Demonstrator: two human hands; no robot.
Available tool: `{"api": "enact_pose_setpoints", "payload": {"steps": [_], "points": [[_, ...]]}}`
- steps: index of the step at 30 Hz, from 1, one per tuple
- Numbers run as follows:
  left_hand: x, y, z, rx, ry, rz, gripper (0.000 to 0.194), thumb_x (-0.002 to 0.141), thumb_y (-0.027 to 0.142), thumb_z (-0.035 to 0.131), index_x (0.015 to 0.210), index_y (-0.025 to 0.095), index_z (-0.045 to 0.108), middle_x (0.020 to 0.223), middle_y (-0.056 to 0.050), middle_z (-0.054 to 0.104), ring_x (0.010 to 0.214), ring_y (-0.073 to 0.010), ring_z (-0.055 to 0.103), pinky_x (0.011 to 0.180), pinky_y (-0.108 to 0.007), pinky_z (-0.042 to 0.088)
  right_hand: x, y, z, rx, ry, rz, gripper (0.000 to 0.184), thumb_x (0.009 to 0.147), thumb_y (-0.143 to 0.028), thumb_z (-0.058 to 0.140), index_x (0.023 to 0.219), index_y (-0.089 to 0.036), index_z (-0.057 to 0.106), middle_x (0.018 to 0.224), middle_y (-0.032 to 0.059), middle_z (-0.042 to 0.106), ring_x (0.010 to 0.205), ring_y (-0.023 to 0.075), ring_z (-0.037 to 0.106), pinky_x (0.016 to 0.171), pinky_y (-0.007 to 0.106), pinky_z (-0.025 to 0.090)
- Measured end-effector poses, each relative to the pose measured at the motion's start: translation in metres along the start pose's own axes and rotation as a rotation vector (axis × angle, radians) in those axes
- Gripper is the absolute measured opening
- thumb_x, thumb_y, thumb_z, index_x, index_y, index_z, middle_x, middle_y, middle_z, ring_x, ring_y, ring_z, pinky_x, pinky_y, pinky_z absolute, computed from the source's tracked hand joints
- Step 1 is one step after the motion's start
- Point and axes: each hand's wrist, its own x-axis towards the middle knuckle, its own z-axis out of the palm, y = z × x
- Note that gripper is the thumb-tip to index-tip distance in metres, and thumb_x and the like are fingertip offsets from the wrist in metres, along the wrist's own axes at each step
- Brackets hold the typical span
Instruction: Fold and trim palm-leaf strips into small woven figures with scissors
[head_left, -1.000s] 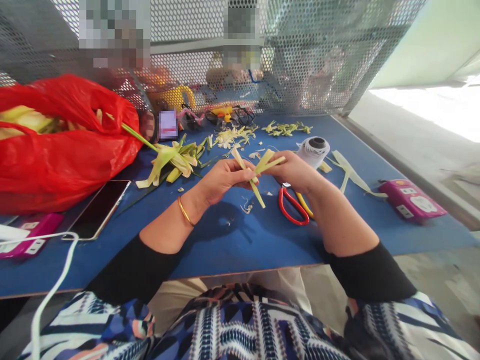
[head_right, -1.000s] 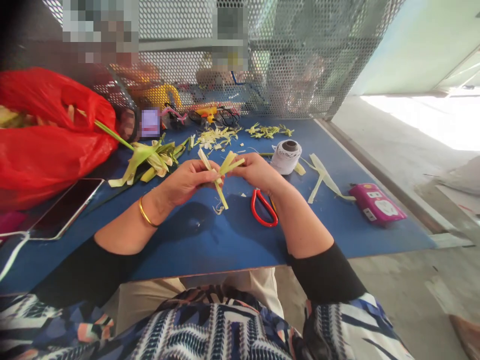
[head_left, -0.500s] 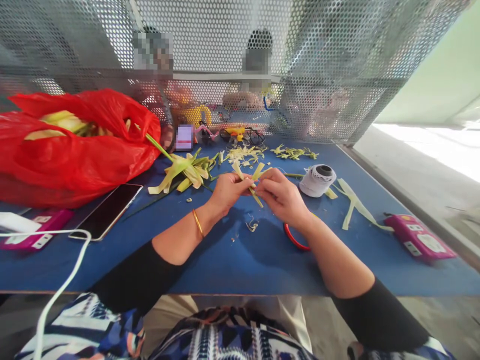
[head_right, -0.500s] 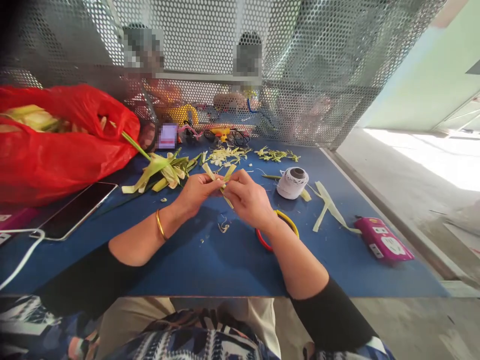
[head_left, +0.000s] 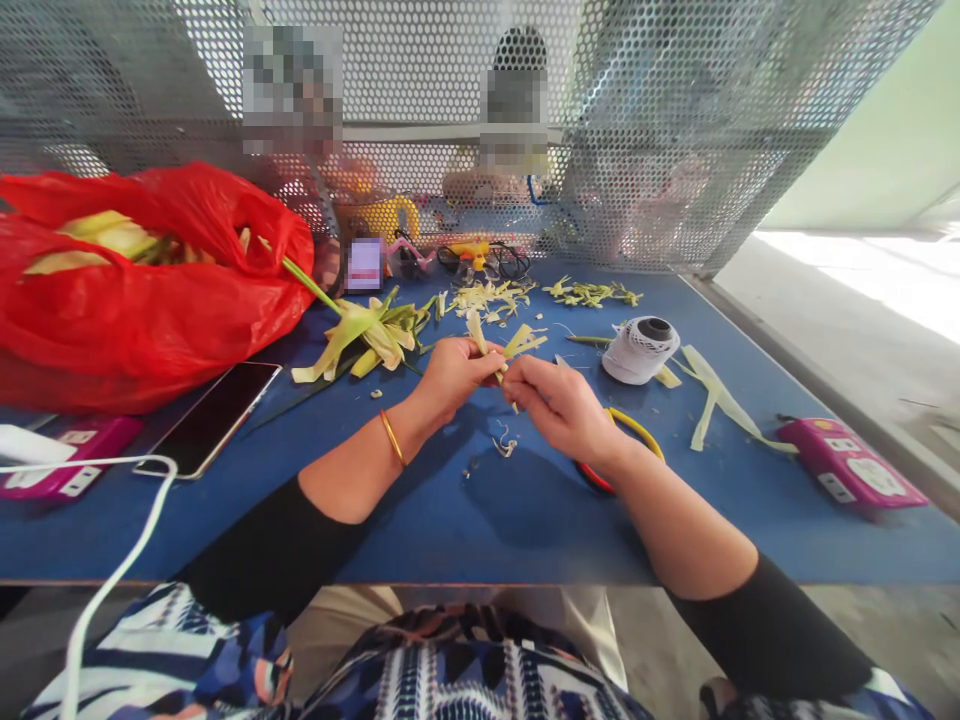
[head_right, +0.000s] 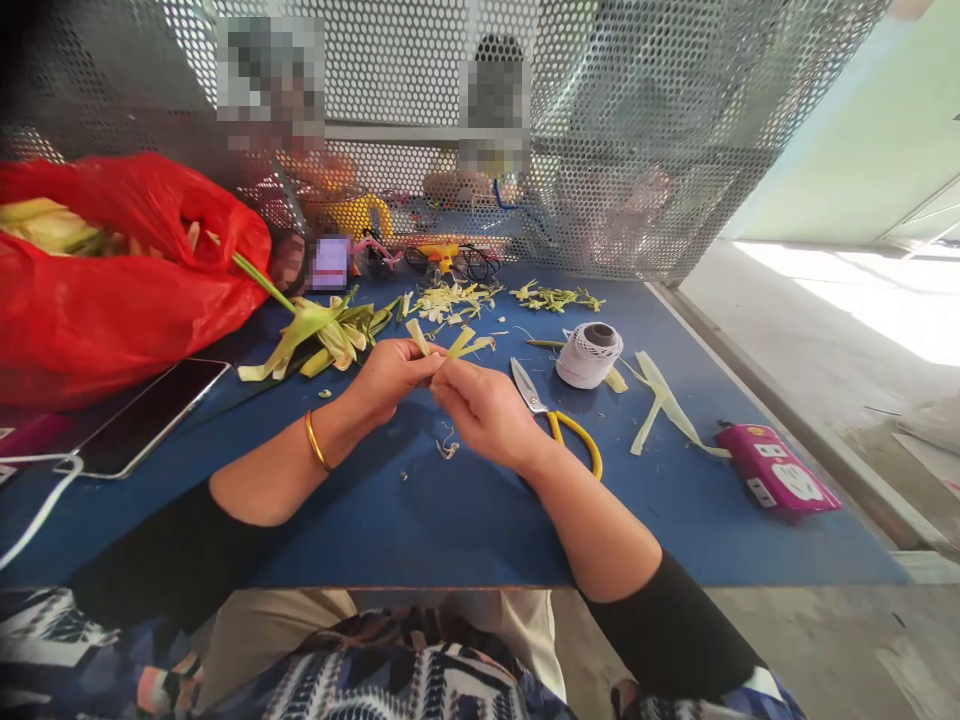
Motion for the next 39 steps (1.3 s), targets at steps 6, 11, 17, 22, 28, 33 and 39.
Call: {"api": "enact_pose_setpoints", "payload": {"steps": [6, 11, 17, 22, 28, 33, 39], "points": [[-0.004, 0.003, -0.001, 0.264, -0.115, 0.075, 0.005, 0.067, 0.014, 0.07, 0.063, 0.016, 0.072, 0.061, 0.001, 0.068, 0.059, -0.0124, 0.059, 0.063, -0.024, 0.048, 0.006, 0.004, -0.016, 0.091, 0.192, 0.089, 0.02, 0.092, -0.03, 0.052, 0.074, -0.021, 0.053, 0.085, 0.0027, 0.062, 0.062, 0.0111, 0.049, 0.06, 0.028, 0.042], [-0.009, -0.001, -0.001, 0.47, -0.254, 0.16, 0.005, 0.068, 0.014, 0.069, 0.071, 0.017, 0.07, 0.061, 0.003, 0.064, 0.057, -0.0112, 0.056, 0.059, -0.023, 0.043, 0.01, 0.01, -0.027, 0.048, 0.248, 0.133, 0.018, 0.086, -0.031, 0.06, 0.072, -0.02, 0.058, 0.077, 0.0006, 0.054, 0.065, 0.0119, 0.046, 0.059, 0.028, 0.038], [-0.022, 0.007, 0.005, 0.281, -0.522, 0.125, 0.032, 0.066, 0.017, 0.075, 0.072, 0.023, 0.045, 0.065, 0.004, 0.064, 0.057, -0.0109, 0.061, 0.058, -0.023, 0.046, 0.013, 0.026, -0.031, 0.225, 0.123, 0.303, 0.022, 0.081, -0.036, 0.066, 0.069, -0.02, 0.058, 0.053, -0.0062, 0.043, 0.053, 0.0095, 0.037, 0.053, 0.026, 0.029], [-0.028, 0.022, 0.005, 0.166, -0.446, 0.151, 0.033, 0.067, 0.021, 0.078, 0.075, 0.022, 0.046, 0.067, 0.004, 0.065, 0.063, -0.0124, 0.066, 0.065, -0.025, 0.051, 0.014, 0.041, -0.025, 0.154, 0.035, 0.445, 0.02, 0.076, -0.028, 0.065, 0.06, -0.018, 0.057, 0.049, -0.0064, 0.045, 0.051, 0.0086, 0.037, 0.052, 0.026, 0.028], [-0.013, 0.024, -0.004, 0.2, -0.081, 0.208, 0.01, 0.071, 0.017, 0.072, 0.077, 0.017, 0.064, 0.067, 0.001, 0.069, 0.062, -0.012, 0.065, 0.064, -0.024, 0.051, 0.01, 0.03, -0.027, -0.059, -0.176, 0.294, 0.014, 0.073, -0.01, 0.058, 0.062, -0.018, 0.06, 0.061, -0.003, 0.055, 0.058, 0.0106, 0.048, 0.059, 0.026, 0.037], [-0.001, 0.017, -0.008, 0.177, 0.048, 0.17, 0.007, 0.068, 0.013, 0.071, 0.071, 0.015, 0.065, 0.061, 0.002, 0.066, 0.059, -0.0122, 0.063, 0.061, -0.025, 0.053, 0.008, 0.016, -0.034, 0.069, -0.16, -0.025, 0.019, 0.087, -0.021, 0.058, 0.068, -0.019, 0.061, 0.09, 0.005, 0.065, 0.078, 0.0144, 0.06, 0.073, 0.03, 0.048], [0.003, 0.009, -0.009, 0.243, 0.014, 0.185, 0.005, 0.066, 0.015, 0.069, 0.07, 0.014, 0.067, 0.061, 0.001, 0.066, 0.058, -0.0114, 0.062, 0.059, -0.023, 0.051, 0.006, 0.016, -0.014, 0.135, 0.011, -0.054, 0.018, 0.096, -0.026, 0.052, 0.08, -0.02, 0.059, 0.083, 0.0033, 0.066, 0.081, 0.0155, 0.061, 0.079, 0.032, 0.05]]}}
